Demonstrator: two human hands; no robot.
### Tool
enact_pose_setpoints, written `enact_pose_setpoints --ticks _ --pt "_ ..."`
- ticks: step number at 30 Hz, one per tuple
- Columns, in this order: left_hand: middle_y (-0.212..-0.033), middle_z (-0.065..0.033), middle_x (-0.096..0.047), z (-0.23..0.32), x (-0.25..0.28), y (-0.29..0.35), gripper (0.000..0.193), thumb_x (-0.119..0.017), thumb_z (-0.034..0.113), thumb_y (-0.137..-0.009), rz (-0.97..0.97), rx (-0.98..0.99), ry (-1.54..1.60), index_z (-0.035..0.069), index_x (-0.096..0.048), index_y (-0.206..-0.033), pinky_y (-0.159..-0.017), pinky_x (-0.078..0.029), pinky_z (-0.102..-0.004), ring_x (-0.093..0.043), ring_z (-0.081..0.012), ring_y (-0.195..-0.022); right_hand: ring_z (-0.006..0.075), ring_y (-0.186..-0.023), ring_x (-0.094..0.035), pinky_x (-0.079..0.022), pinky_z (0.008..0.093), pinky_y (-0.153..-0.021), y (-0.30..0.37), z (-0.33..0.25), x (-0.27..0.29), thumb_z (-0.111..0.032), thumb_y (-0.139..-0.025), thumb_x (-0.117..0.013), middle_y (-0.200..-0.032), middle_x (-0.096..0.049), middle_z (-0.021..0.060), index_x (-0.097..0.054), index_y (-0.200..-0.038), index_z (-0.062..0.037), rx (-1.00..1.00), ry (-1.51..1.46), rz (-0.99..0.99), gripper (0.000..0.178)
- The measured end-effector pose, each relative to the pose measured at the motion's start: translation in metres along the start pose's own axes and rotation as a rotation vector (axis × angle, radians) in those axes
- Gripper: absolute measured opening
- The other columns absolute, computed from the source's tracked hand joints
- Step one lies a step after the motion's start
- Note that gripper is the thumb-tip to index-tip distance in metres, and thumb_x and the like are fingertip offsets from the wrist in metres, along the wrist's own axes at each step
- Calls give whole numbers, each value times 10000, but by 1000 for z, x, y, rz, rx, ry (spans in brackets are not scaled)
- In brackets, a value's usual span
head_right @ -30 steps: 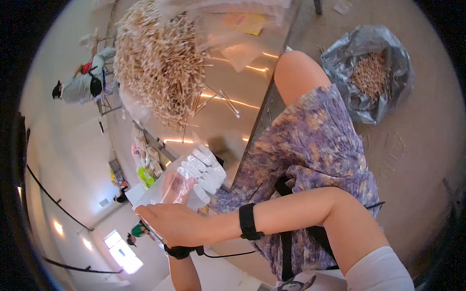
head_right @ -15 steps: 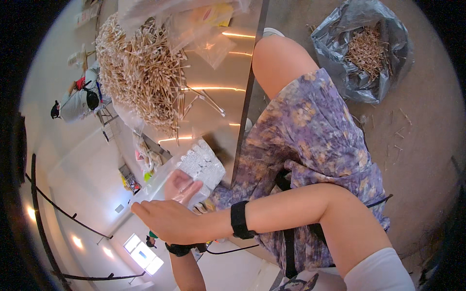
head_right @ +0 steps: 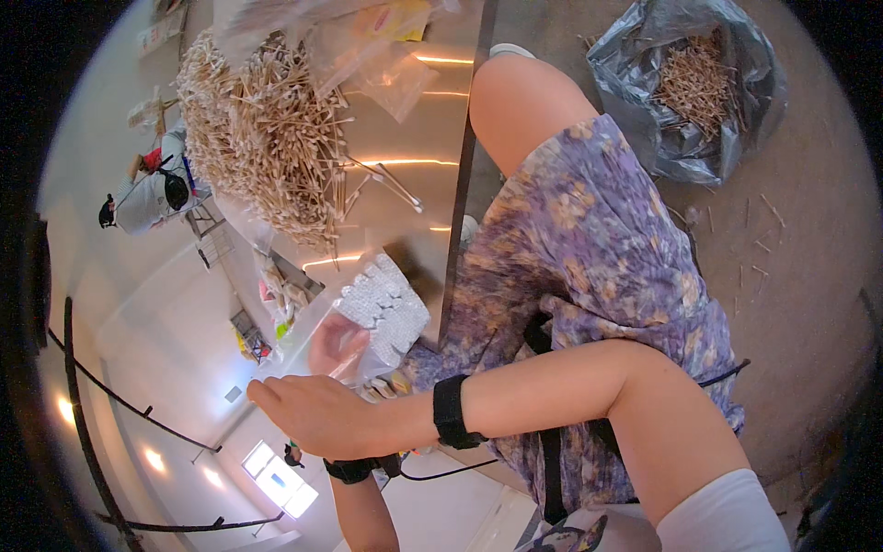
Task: Packaging small bundles of cotton swabs into plastic zip-lock bags.
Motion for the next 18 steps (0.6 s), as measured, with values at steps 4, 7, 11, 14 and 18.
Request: enact_pose_setpoints --ticks 4,7,11,14,18 --pt "-947 -63 -611 0 3 5 250 -715 84 -803 23 13 15 0 -616 -1017 -760 -470 -270 -565 -124 -846 280 -862 -616 -487 376 -679 2 3 1 -61 -805 -554 -912 -585 109 -453 -1184 7 6 88 78 398" --pt "-954 -64 -609 0 7 7 247 -709 86 -807 39 23 22 -2 -615 -1017 -765 -471 -272 -564 -126 -855 285 -869 -617 -488 378 -685 1 4 2 -54 -800 -556 -916 -588 111 -454 -1163 8 23 94 94 382" --pt "-963 -65 -607 3 8 10 242 -701 90 -812 55 37 32 -5 -613 -1017 -772 -471 -274 -564 -128 -866 290 -872 -615 -487 381 -691 -3 4 7 -41 -797 -551 -925 -586 113 -452 -1153 7 2 18 40 373" --pt "-971 -65 -605 8 10 13 239 -696 93 -816 67 49 37 -7 -612 -1017 -778 -471 -276 -564 -129 -875 294 -874 -613 -488 384 -695 -4 4 7 -44 -800 -553 -938 -584 112 -451 -1161 9 10 22 41 379" --pt "-980 -66 -603 15 16 21 235 -688 96 -822 92 62 47 -10 -611 -1017 -785 -471 -279 -563 -131 -886 305 -900 -612 -486 389 -701 -2 11 0 -29 -779 -593 -954 -586 123 -441 -1173 -9 -11 -1 33 422"
Point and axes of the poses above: each hand's wrist, its own y-axis away from the middle knuckle, its own x-axis out of the back of the hand, z = x × y, the point moved 6 cm from there along -y, towards the middle knuckle
